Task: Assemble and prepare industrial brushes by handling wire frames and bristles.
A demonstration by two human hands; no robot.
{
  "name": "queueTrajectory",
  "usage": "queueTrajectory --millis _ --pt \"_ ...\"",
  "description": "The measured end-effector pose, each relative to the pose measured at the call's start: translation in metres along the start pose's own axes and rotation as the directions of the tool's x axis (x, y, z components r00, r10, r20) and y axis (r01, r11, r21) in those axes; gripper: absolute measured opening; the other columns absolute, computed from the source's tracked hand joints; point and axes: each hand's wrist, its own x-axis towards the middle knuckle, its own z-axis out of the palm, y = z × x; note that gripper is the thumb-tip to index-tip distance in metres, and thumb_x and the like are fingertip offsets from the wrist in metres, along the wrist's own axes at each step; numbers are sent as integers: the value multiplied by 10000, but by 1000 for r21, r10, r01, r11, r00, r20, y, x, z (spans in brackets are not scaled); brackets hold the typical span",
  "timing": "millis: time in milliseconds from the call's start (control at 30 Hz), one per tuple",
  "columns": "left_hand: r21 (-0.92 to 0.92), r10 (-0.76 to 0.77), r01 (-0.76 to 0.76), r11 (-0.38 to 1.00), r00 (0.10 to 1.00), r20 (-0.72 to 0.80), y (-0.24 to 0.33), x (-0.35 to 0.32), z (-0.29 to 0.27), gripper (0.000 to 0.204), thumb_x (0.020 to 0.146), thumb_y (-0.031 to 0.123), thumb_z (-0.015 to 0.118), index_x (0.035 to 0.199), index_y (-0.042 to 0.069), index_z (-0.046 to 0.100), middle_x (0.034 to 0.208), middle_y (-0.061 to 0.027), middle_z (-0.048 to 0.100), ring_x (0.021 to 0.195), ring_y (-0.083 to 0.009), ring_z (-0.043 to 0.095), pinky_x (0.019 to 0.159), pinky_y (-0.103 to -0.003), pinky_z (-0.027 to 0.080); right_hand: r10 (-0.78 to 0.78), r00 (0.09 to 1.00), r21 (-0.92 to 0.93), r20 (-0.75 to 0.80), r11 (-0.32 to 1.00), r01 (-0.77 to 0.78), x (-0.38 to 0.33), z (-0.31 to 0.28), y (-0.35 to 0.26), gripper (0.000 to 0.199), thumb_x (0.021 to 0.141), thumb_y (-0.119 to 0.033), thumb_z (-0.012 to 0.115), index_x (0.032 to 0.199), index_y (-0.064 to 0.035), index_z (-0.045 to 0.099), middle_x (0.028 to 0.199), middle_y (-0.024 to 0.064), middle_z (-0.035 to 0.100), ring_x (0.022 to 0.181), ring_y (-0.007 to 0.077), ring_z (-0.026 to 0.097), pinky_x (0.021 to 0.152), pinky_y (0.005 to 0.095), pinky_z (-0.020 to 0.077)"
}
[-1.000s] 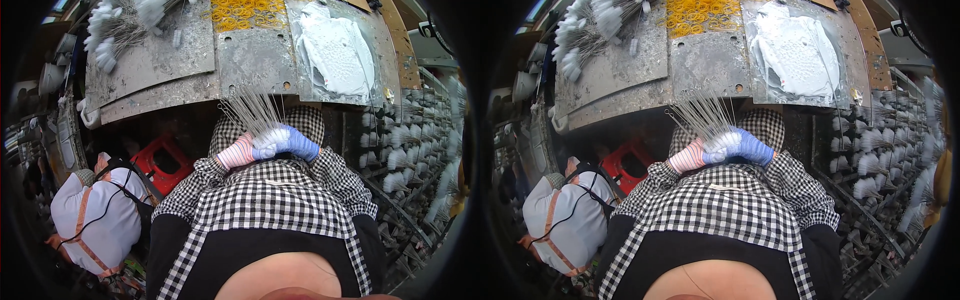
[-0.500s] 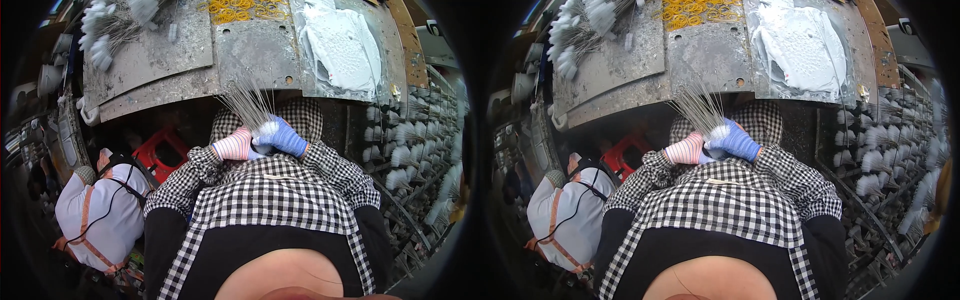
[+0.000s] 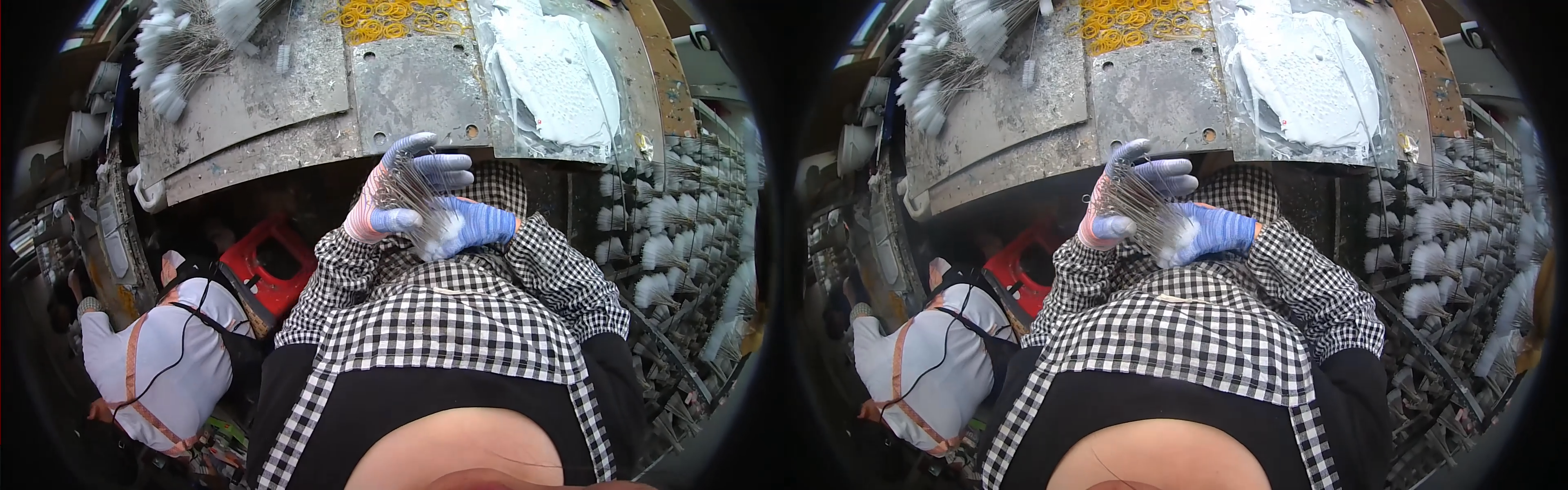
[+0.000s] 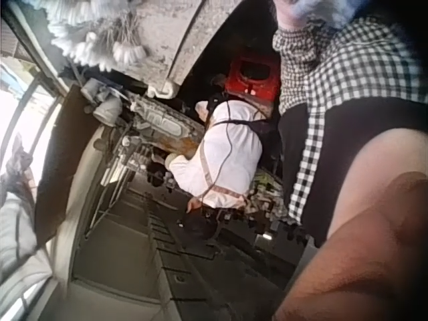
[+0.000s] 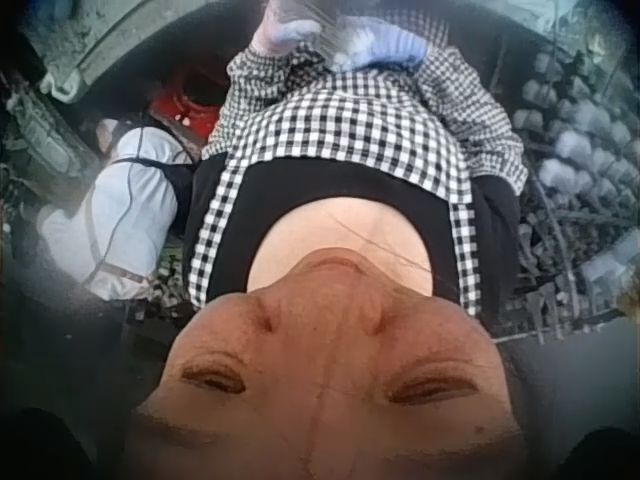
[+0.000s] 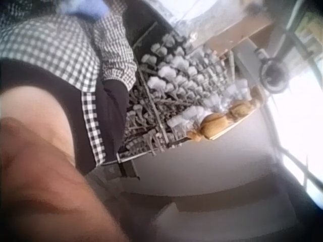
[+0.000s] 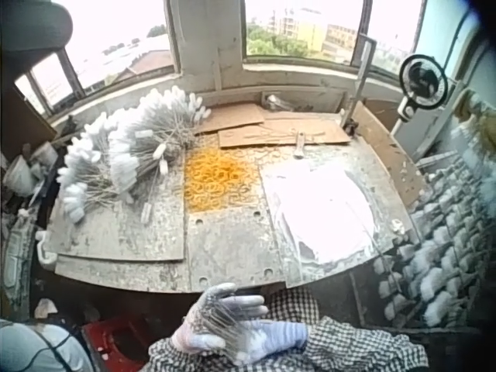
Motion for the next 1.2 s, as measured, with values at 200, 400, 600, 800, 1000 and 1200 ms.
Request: queueTrajectory --millis 200,400,600,800,1000,1200 --pt "440 38 53 896 980 -196 17 2 42 219 843 71 783 1030 13 686 973 -36 690 904 -93 623 849 -264 505 -94 975 42 -199 994 104 -23 -6 -37 861 685 -308 923 1375 -33 486 1245 117 607 1202 246 562 1051 407 466" --pt "825 564 -461 326 795 221 63 63 131 206 797 31 810 934 45 656 845 -31 684 785 -93 638 708 -266 520 -804 450 -887 -389 458 52 -19 -42 -126 1111 607 -558 880 1468 -31 417 1429 207 501 1329 396 476 1121 473 354" --pt "901 507 -297 317 856 103 49 128 107 208 836 56 800 899 51 602 806 -1 653 751 -42 591 693 -229 507 -664 434 -575 -609 746 335 33 -86 -117 851 683 -421 831 1337 -8 476 1216 195 568 1137 403 549 983 466 449" --pt "881 481 -223 417 877 -6 48 148 93 221 830 62 814 902 56 605 786 23 633 726 -44 570 678 -230 503 -744 365 -768 -561 631 107 26 -107 -95 895 667 -385 845 1392 -23 464 1223 198 565 1129 429 535 975 483 444" --pt "889 519 -270 369 854 45 57 152 78 207 841 1 787 932 64 612 807 39 622 744 -32 569 689 -209 487 -617 655 -824 -437 567 -16 14 -122 -111 1163 645 -485 876 1525 -16 278 1445 266 426 1370 420 397 1160 449 328" --pt "877 483 -203 436 875 -38 67 141 83 162 855 71 782 914 57 632 788 11 653 735 -35 575 676 -226 502 -838 519 -986 -167 142 -87 -33 -125 -333 562 882 -66 679 1415 -31 502 1356 218 563 1199 360 597 1029 406 489"
